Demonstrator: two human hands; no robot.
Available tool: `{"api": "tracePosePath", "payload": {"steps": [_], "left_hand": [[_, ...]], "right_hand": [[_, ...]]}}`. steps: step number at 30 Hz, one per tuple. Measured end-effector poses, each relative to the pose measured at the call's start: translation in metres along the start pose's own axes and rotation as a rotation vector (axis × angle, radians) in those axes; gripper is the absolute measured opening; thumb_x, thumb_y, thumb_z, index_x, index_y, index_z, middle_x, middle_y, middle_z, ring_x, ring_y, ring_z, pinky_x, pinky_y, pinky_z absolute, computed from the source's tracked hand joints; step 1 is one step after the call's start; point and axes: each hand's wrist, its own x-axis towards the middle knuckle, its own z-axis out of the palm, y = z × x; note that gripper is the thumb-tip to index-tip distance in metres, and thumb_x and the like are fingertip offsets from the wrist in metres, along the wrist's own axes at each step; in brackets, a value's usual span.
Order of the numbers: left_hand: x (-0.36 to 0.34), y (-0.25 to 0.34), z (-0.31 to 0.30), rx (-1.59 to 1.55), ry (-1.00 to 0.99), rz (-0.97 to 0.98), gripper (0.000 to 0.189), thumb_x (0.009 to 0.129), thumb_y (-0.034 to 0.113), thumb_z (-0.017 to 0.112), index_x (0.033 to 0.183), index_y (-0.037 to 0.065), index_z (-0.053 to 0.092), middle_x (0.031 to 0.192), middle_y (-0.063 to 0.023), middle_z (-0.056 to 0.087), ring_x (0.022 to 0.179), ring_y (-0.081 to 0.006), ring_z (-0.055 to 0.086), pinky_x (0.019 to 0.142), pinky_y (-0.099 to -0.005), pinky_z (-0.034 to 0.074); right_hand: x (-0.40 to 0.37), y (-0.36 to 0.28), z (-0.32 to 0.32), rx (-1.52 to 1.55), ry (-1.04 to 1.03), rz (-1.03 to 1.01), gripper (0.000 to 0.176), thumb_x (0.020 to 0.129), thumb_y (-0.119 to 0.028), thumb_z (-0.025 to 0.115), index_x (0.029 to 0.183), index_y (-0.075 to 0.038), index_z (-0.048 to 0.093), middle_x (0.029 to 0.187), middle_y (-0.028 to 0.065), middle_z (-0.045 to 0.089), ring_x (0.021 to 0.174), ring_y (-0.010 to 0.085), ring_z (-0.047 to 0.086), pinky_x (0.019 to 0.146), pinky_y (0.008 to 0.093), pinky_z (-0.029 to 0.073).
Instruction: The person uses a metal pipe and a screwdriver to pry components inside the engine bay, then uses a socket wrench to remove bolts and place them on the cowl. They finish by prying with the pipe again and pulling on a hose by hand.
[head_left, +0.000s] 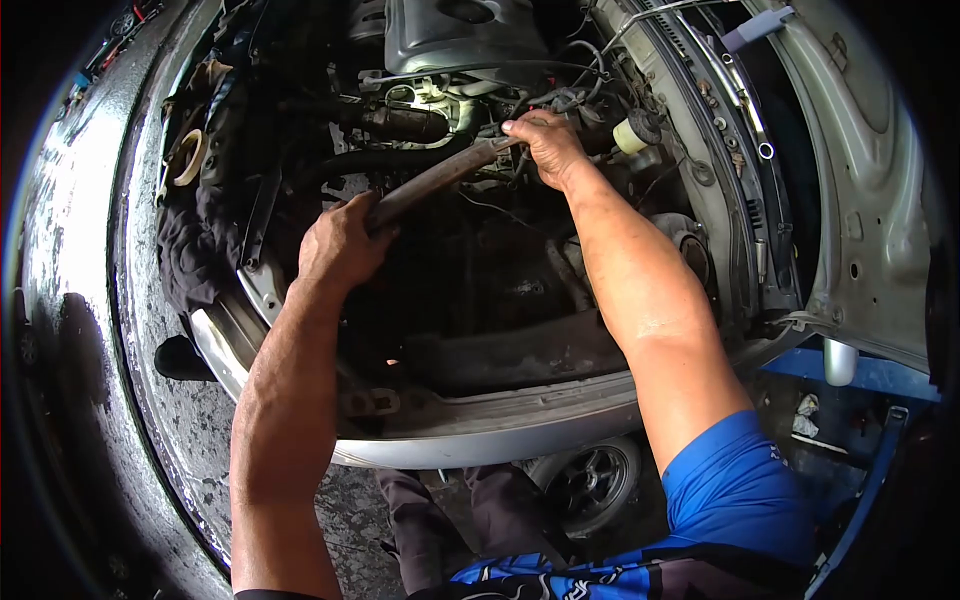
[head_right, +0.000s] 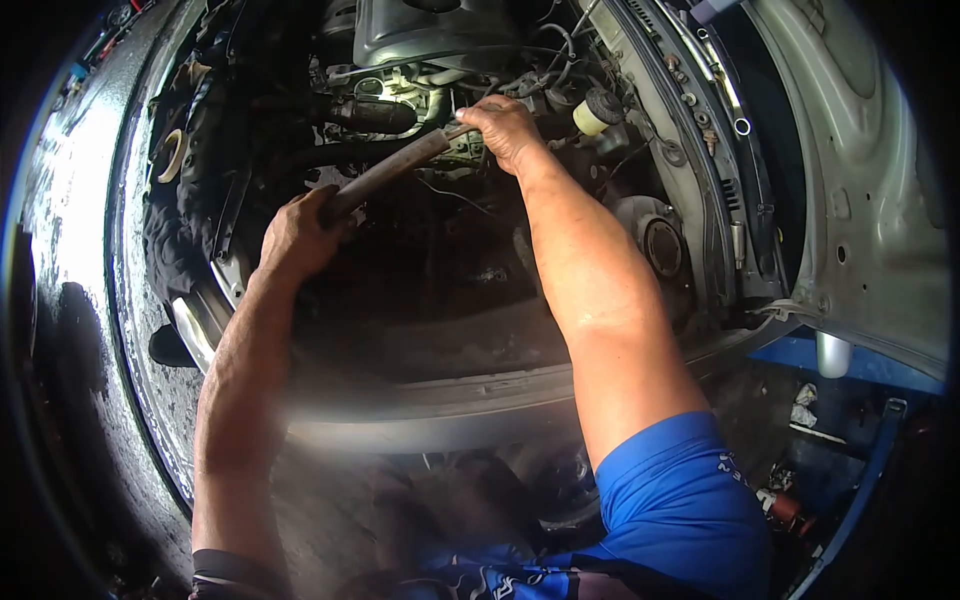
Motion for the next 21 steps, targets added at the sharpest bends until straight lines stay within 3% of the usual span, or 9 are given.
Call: {"api": "tracePosePath", "payload": {"steps": [1, 2, 4, 5, 6, 9, 13, 18, 21], "left_hand": [[0.001, -0.003, 0.001, 0.007, -0.022, -0.014, 0.055, 0.084, 0.038, 0.074, 0.133, 0.018, 0.061, 0.112, -0.0156, 0.07, 0.11, -0.0338, 0.065, 0.094, -0.0447, 0.052], [0.001, -0.005, 0.004, 0.011, -0.027, -0.009, 0.055, 0.084, 0.038, 0.074, 0.133, 0.018, 0.061, 0.112, -0.0156, 0.07, 0.11, -0.0338, 0.065, 0.094, -0.0447, 0.052], [0.002, -0.008, 0.006, -0.001, -0.063, -0.032, 0.056, 0.084, 0.038, 0.074, 0.135, 0.019, 0.06, 0.112, -0.0152, 0.071, 0.111, -0.0337, 0.065, 0.096, -0.0438, 0.051], [0.002, -0.009, 0.006, 0.003, -0.064, -0.028, 0.056, 0.084, 0.038, 0.074, 0.135, 0.019, 0.06, 0.112, -0.0152, 0.071, 0.111, -0.0337, 0.065, 0.096, -0.0438, 0.051], [0.002, -0.008, 0.005, 0.0, -0.065, -0.027, 0.055, 0.084, 0.037, 0.074, 0.135, 0.02, 0.06, 0.115, -0.0148, 0.07, 0.112, -0.0343, 0.064, 0.097, -0.0437, 0.051], [0.005, -0.013, 0.009, 0.016, -0.049, -0.022, 0.055, 0.084, 0.035, 0.074, 0.135, 0.022, 0.06, 0.12, -0.0132, 0.067, 0.116, -0.0345, 0.062, 0.098, -0.045, 0.05], [0.004, -0.007, 0.011, 0.127, -0.011, 0.034, 0.054, 0.084, 0.033, 0.075, 0.135, 0.025, 0.06, 0.125, -0.0101, 0.061, 0.124, -0.0325, 0.055, 0.101, -0.0494, 0.046], [0.004, -0.002, 0.013, 0.146, 0.0, 0.072, 0.053, 0.084, 0.032, 0.075, 0.135, 0.024, 0.06, 0.123, -0.0097, 0.061, 0.123, -0.0314, 0.054, 0.1, -0.0507, 0.044], [0.005, 0.0, 0.011, 0.161, 0.026, 0.102, 0.054, 0.085, 0.031, 0.074, 0.136, 0.024, 0.058, 0.122, -0.0114, 0.061, 0.12, -0.0329, 0.055, 0.098, -0.0502, 0.046]], "right_hand": [[0.002, -0.001, -0.002, -0.214, -0.052, -0.068, 0.037, 0.076, -0.033, 0.081, 0.097, -0.004, 0.071, 0.093, 0.0118, 0.07, 0.089, 0.0219, 0.064, 0.079, 0.0369, 0.05], [0.002, -0.001, -0.005, -0.211, -0.046, -0.064, 0.037, 0.076, -0.033, 0.081, 0.097, -0.004, 0.071, 0.093, 0.0118, 0.07, 0.089, 0.0219, 0.064, 0.079, 0.0369, 0.05], [-0.002, -0.023, -0.005, -0.756, -0.125, -0.238, 0.035, 0.084, -0.039, 0.074, 0.101, -0.009, 0.072, 0.098, 0.0145, 0.072, 0.095, 0.0263, 0.067, 0.082, 0.0387, 0.052], [-0.001, -0.033, -0.003, -0.825, -0.261, -0.177, 0.036, 0.089, -0.044, 0.068, 0.105, -0.012, 0.072, 0.105, 0.014, 0.072, 0.1, 0.0288, 0.068, 0.086, 0.0412, 0.053], [-0.004, -0.042, -0.003, -0.823, -0.256, -0.177, 0.036, 0.089, -0.044, 0.068, 0.105, -0.012, 0.072, 0.105, 0.014, 0.072, 0.1, 0.0288, 0.068, 0.086, 0.0412, 0.053], [-0.027, -0.086, 0.005, -1.259, -0.585, -0.139, 0.042, 0.091, -0.044, 0.064, 0.112, -0.008, 0.07, 0.107, 0.0149, 0.071, 0.104, 0.0324, 0.066, 0.088, 0.0421, 0.051], [-0.026, -0.093, 0.009, -1.316, -0.806, -0.026, 0.038, 0.086, -0.03, 0.062, 0.118, -0.011, 0.069, 0.111, 0.0128, 0.071, 0.107, 0.031, 0.066, 0.091, 0.0422, 0.051], [-0.056, -0.097, 0.009, -1.38, -0.768, 0.094, 0.037, 0.083, -0.018, 0.058, 0.117, -0.009, 0.068, 0.118, 0.0143, 0.068, 0.112, 0.0324, 0.064, 0.093, 0.0444, 0.051], [-0.059, -0.076, 0.0, -1.612, -0.631, -0.05, 0.036, 0.079, -0.008, 0.058, 0.113, -0.014, 0.071, 0.122, 0.0134, 0.064, 0.115, 0.0341, 0.062, 0.094, 0.0477, 0.052]]}}
